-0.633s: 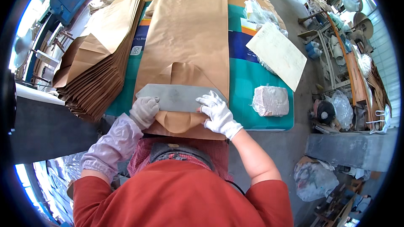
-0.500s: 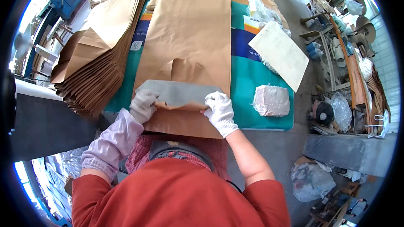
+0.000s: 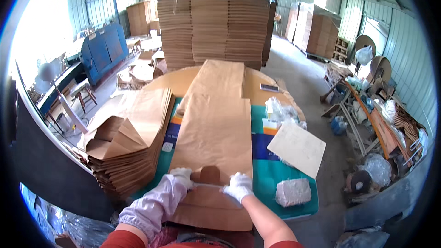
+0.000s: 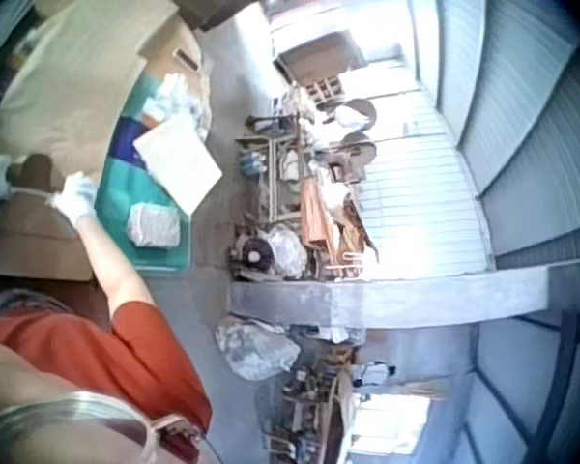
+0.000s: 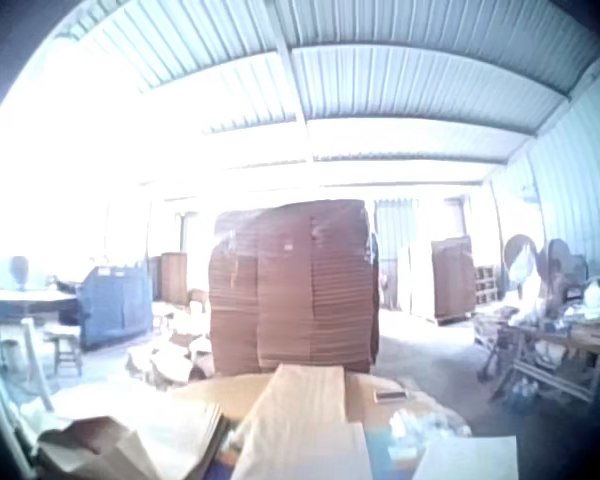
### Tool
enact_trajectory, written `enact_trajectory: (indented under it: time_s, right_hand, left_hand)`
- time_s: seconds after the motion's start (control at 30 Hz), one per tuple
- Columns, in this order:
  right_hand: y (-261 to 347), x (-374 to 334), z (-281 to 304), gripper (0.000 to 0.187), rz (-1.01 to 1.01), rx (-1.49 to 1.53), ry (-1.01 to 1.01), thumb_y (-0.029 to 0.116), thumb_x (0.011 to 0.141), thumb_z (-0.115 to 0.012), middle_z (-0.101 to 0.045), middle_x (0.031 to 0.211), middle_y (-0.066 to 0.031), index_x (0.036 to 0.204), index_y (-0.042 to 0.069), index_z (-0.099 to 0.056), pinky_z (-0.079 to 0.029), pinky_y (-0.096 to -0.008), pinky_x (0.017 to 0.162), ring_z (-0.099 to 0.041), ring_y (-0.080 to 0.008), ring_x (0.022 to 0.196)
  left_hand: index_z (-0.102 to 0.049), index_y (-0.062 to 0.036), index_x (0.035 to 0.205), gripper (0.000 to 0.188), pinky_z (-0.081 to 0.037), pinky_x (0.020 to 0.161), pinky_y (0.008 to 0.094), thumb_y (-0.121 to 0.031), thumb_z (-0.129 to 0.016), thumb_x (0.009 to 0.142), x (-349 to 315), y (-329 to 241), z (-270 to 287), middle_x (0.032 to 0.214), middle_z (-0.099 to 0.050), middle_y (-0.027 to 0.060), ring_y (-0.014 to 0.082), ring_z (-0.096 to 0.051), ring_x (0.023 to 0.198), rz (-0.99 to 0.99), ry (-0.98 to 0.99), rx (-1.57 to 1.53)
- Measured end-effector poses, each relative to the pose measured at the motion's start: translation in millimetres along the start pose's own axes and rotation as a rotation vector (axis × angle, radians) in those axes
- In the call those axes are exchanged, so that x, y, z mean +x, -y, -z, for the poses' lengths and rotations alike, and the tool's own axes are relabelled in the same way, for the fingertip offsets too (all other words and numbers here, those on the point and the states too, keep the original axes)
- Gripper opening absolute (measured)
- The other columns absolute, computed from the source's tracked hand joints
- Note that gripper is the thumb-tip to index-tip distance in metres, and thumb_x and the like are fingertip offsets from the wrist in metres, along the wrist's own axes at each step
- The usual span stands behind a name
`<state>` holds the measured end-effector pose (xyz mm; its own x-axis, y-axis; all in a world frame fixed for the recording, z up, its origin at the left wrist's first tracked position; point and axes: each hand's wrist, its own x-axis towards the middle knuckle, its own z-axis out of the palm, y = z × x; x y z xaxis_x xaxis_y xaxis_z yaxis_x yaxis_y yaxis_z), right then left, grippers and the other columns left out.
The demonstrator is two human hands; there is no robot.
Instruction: The person repeatedly folds flat brown paper bags on a green work surface, pressing the creases with gloved hands. The person stacks the folded bags to the left and continues the process with new bags from a nearby pile.
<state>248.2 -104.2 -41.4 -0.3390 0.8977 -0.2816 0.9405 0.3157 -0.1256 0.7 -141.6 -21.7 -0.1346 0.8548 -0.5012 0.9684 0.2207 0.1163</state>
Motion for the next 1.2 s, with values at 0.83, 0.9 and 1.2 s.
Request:
enact_trajectory:
  time_s: [0.83,0.9,1.2]
  right_hand:
    - [-17,-27,-19,0.066,0.045,0.208,-0.128,0.055,0.058,-0.094,-0.068,0.109,-0.0120,0.101,0.011,-0.070,-0.056,-0.0431,0.090,-0.069,-0.0345,0.100]
    - [-55,12,-46,0.058,0.036,0.415,-0.451,0.042,0.060,-0.097,-0.069,0.109,-0.0163,0.098,0.010,-0.067,-0.057,-0.0460,0.083,-0.070,-0.0373,0.094]
    - [-39,-47,-40,0.037,-0.101,0.049,-0.159,0.021,0.083,-0.078,-0.066,0.123,-0.0143,0.117,0.014,-0.068,-0.053,-0.0473,0.094,-0.066,-0.0338,0.111]
  left_hand:
    - [-0.060,-0.0130,0.142,0.080,-0.043,0.114,0.0448,-0.052,-0.083,0.076,-65,82,-33,0.169,-0.029,0.0154,0.0369,-0.053,0.136,0.136,-0.047,-0.133]
    - [-0.067,-0.0092,0.131,0.064,-0.045,0.110,0.0426,-0.045,-0.083,0.081,-53,92,-31,0.169,-0.031,0.0109,0.0359,-0.057,0.132,0.105,-0.060,-0.234]
    - [-0.073,-0.0116,0.103,0.018,-0.054,0.083,0.0397,-0.026,-0.065,0.095,-63,112,-39,0.098,-0.075,0.0105,0.0288,-0.072,0.093,0.200,-0.323,-0.724]
